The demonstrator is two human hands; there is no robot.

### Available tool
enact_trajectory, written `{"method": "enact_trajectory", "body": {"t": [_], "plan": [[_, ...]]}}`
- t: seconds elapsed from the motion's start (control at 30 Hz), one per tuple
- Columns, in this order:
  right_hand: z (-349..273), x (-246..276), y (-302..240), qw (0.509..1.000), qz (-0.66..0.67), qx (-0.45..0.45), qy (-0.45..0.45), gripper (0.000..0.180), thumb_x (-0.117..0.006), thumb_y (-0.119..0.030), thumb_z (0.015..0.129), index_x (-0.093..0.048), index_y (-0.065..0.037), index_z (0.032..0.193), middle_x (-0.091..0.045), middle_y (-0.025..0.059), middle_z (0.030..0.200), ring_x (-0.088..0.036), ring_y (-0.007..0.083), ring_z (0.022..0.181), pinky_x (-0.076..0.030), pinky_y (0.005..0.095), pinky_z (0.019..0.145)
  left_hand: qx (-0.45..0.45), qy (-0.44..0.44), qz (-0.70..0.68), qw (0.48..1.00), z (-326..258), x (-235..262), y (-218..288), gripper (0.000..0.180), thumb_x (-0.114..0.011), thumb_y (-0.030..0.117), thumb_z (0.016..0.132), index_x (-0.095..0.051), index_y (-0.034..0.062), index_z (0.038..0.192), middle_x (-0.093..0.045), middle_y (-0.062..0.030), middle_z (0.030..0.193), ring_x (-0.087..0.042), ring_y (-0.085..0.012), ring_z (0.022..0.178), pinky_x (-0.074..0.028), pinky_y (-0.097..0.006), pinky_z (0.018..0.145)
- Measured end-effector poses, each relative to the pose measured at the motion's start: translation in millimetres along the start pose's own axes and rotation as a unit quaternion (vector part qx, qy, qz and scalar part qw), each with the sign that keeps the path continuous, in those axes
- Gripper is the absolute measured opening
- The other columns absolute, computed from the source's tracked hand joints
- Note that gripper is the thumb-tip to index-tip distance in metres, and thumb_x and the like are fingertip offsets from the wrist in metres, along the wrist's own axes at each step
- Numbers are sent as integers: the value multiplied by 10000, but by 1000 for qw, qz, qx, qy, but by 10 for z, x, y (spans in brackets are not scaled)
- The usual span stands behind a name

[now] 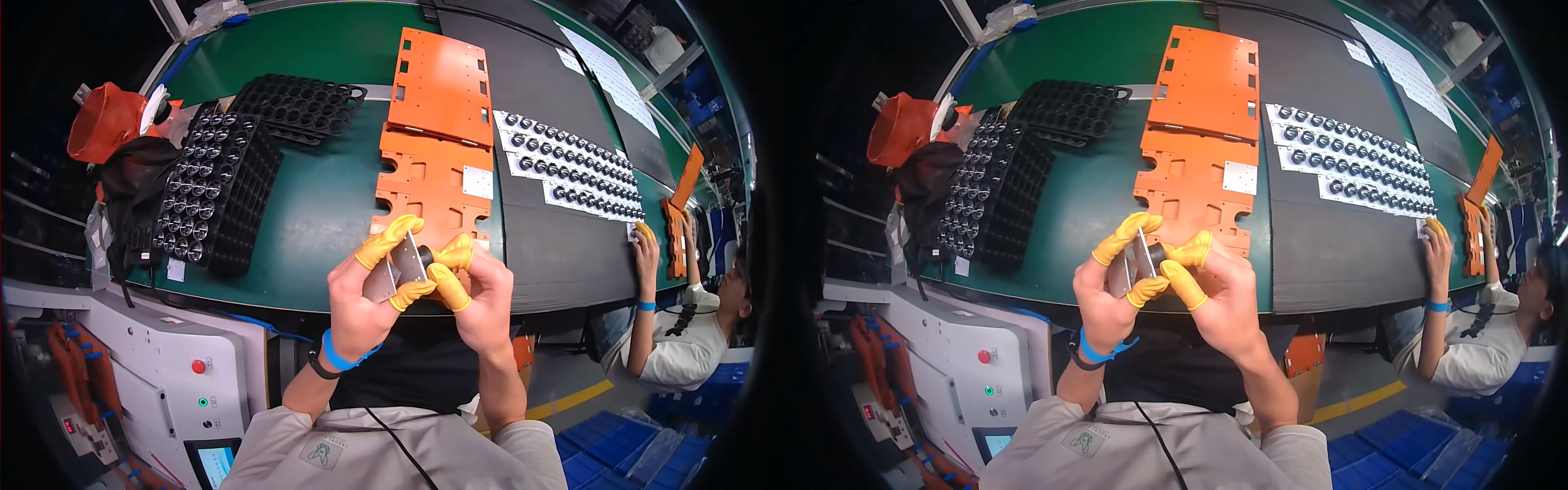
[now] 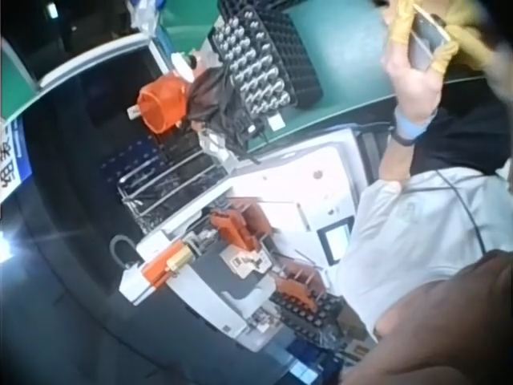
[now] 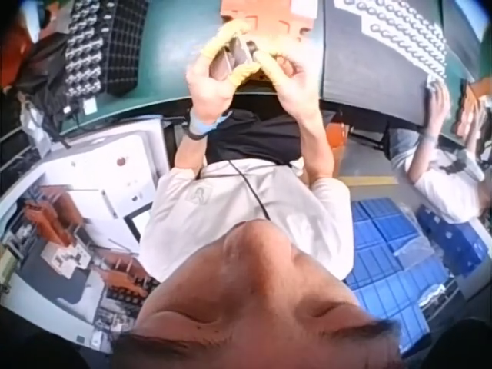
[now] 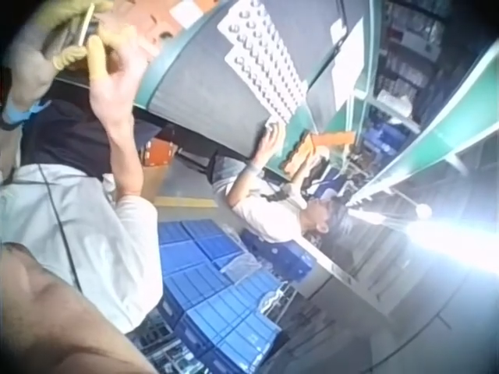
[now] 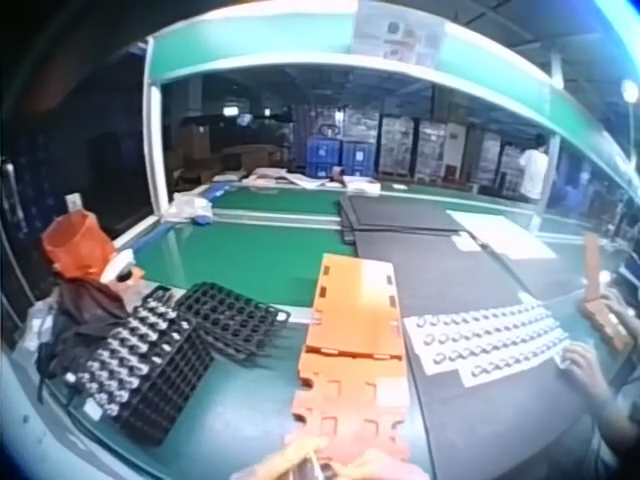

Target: Wiping small electronic components with a cloth and placing them into assembly fixtures for processing.

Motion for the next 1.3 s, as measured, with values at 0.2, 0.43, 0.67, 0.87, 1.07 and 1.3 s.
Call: {"method": "enact_trajectory", "body": {"t": [0.2, 0.43, 0.67, 0.87, 1.07, 1.3], "plan": [[-6, 77, -92, 993, -69, 92, -9, 125, -753, 3, 824, -690, 51, 919, -632, 100, 793, -594, 197, 706, -464, 296, 646, 24, -53, -33, 998, 2, -50, -28, 620, -823, 85, 795, -558, 3, 1350, -653, -164, 1280, -639, -247, 1167, -496, -353, 994], [-38, 66, 64, 999, 17, 40, -13, 105, -742, 4, 840, -687, 54, 915, -610, 75, 806, -570, 155, 730, -446, 278, 629, 11, -25, 43, 999, -21, -78, 55, 592, -837, 112, 769, -608, 21, 1307, -686, -145, 1206, -688, -254, 1032, -534, -348, 913], [-53, 125, 253, 989, 116, -87, -30, 146, -753, -45, 860, -675, 46, 944, -562, -8, 867, -482, 50, 718, -402, 223, 612, -124, -91, 355, 922, 66, -176, 212, 628, -802, 27, 607, -685, 65, 1223, -708, -85, 1104, -674, -264, 859, -562, -375, 671], [39, 429, 162, 993, -98, -41, 50, 150, -766, -81, 842, -666, 31, 835, -512, -11, 698, -420, 61, 613, -367, 260, 555, -152, -80, 306, 936, 81, -154, 250, 560, -840, 77, 687, -684, 52, 1224, -691, -83, 1188, -676, -271, 971, -578, -356, 745], [156, 1131, 537, 951, -197, -201, 130, 299, -713, -192, 928, -684, 92, 838, -471, -35, 601, -369, 28, 598, -291, 269, 492, 88, 104, -142, 980, -4, 513, -155, 351, -645, 176, 952, -603, -24, 1238, -661, -125, 1147, -571, -107, 824, -468, -236, 683], [224, 934, 808, 923, -226, -312, 21, 414, -689, -321, 948, -692, 77, 837, -491, -18, 603, -401, 64, 603, -369, 308, 523, 212, 81, -484, 845, 9, 424, -407, 295, -477, 205, 1041, -599, 42, 1255, -625, -35, 1102, -388, -89, 648, -329, -196, 442]]}}
Point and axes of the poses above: each hand's wrist, its own z-axis towards the middle knuckle, its own x-axis out of the back of the hand, y = z × x, the point moved 7 cm from there along z, towards the middle knuckle
